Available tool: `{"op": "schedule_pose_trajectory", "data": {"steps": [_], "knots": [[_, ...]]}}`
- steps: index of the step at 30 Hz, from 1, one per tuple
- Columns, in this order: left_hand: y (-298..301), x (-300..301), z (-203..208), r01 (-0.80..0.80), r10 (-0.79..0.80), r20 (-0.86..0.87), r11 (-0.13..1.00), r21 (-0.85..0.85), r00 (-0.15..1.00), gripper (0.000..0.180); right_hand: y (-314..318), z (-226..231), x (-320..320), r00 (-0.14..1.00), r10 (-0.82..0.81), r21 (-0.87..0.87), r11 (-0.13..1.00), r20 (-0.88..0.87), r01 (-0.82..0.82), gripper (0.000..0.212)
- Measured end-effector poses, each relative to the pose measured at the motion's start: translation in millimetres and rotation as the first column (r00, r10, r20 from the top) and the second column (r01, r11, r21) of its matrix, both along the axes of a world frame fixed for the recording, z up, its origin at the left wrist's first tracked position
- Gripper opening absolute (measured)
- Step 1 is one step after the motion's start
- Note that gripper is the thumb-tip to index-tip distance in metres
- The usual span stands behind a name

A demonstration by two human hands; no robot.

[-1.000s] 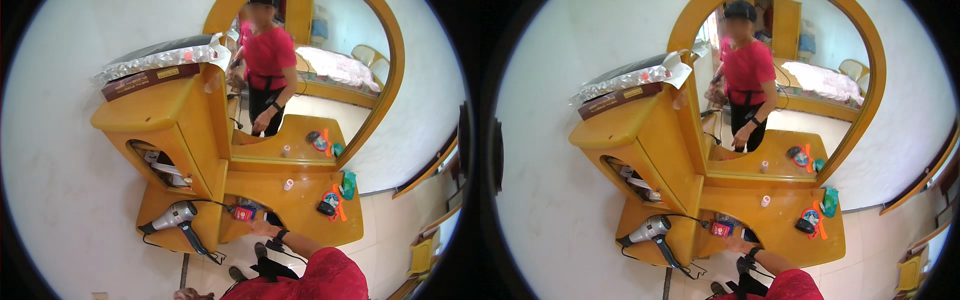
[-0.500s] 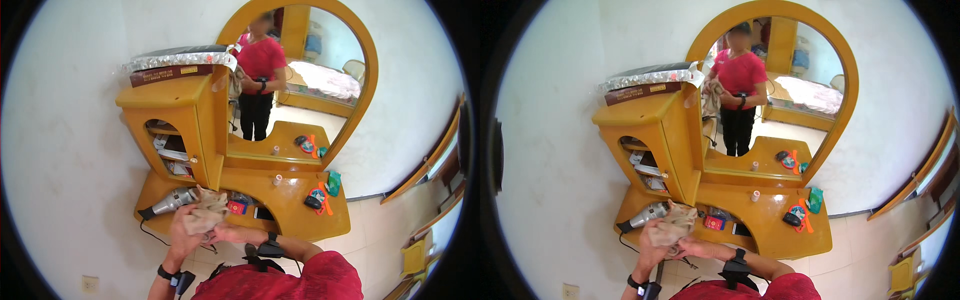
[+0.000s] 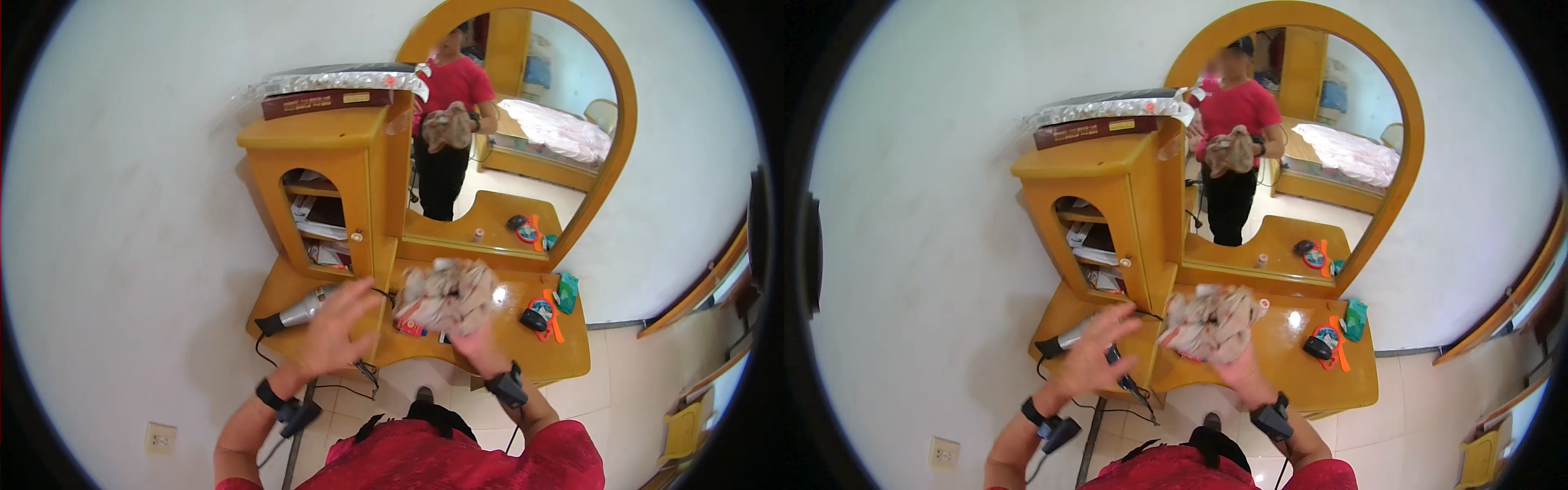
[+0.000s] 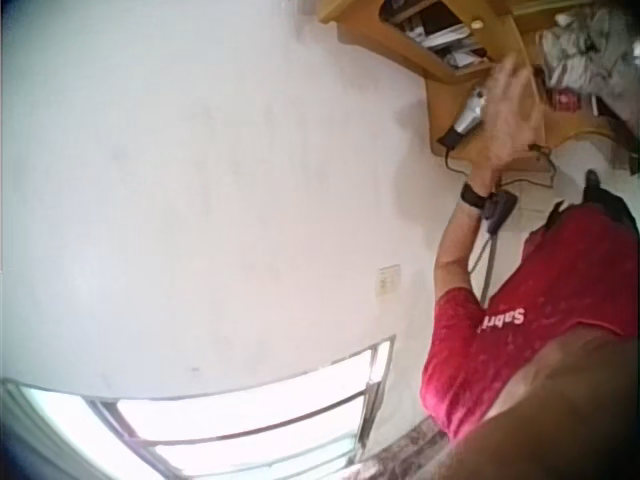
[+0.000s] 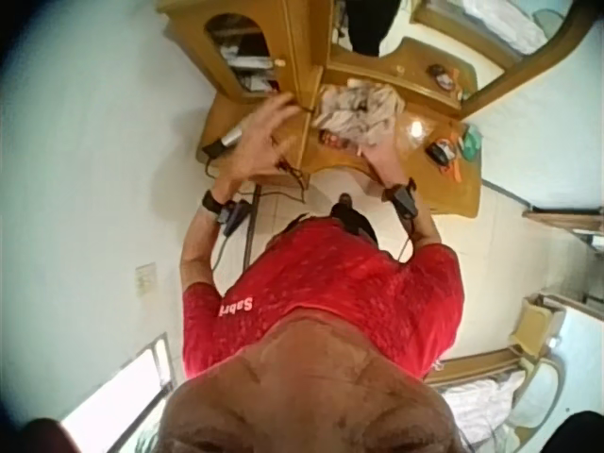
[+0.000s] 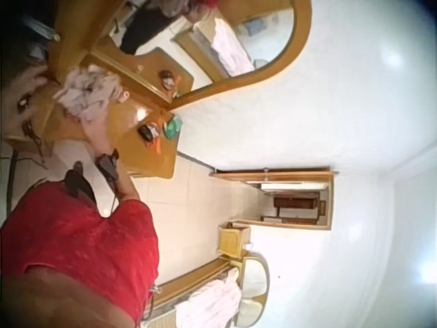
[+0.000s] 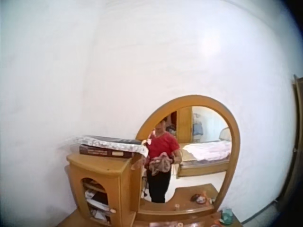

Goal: Cleaning and tidying a wooden vanity and mirror with a cloth.

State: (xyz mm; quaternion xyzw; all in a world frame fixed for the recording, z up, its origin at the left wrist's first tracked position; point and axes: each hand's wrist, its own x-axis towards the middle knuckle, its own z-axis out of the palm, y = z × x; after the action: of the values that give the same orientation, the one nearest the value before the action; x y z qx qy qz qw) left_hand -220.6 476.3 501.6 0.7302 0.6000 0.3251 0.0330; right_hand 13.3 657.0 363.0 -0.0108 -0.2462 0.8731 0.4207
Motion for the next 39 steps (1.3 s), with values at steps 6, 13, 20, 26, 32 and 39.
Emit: {"op": "schedule_pose_trajectory", "data": {"steps": [6, 13, 20, 26, 32, 39], "knots": [[20.8, -78.8, 85.2, -0.327, 0.414, -0.154, 0.857, 0.398, 0.897, 0.063, 47.8, 166.5, -43.1, 0.819, -0.495, 0.452, 0.825, 0.290, 0.339, 0.044], [100.5, -124.0, 149.4, -0.142, 0.403, -0.464, 0.854, 0.500, 0.789, 0.073, 157.4, 197.6, -195.1, 0.660, -0.750, 0.965, 0.199, 0.038, 0.170, 0.039], [135.4, -114.6, 117.7, -0.193, 0.546, -0.328, 0.691, 0.696, 0.771, 0.081, 156.7, -43.3, -236.0, 0.451, -0.890, 0.980, -0.142, -0.066, -0.137, 0.041], [132.4, -130.1, 109.5, -0.211, 0.603, -0.314, 0.642, 0.737, 0.733, 0.076, 117.5, -26.2, -218.0, 0.550, -0.599, 0.766, 0.631, 0.582, -0.123, 0.034], [152.6, -114.6, 110.9, -0.221, 0.575, -0.238, 0.615, 0.757, 0.783, 0.069, 170.2, 144.8, -213.2, 0.717, -0.693, 0.975, 0.205, 0.081, 0.088, 0.030], [161.5, -114.8, 106.0, -0.212, 0.597, -0.207, 0.554, 0.805, 0.775, 0.073, 205.6, 11.1, -276.7, 0.291, -0.906, 0.947, -0.321, -0.308, 0.002, 0.043]]}}
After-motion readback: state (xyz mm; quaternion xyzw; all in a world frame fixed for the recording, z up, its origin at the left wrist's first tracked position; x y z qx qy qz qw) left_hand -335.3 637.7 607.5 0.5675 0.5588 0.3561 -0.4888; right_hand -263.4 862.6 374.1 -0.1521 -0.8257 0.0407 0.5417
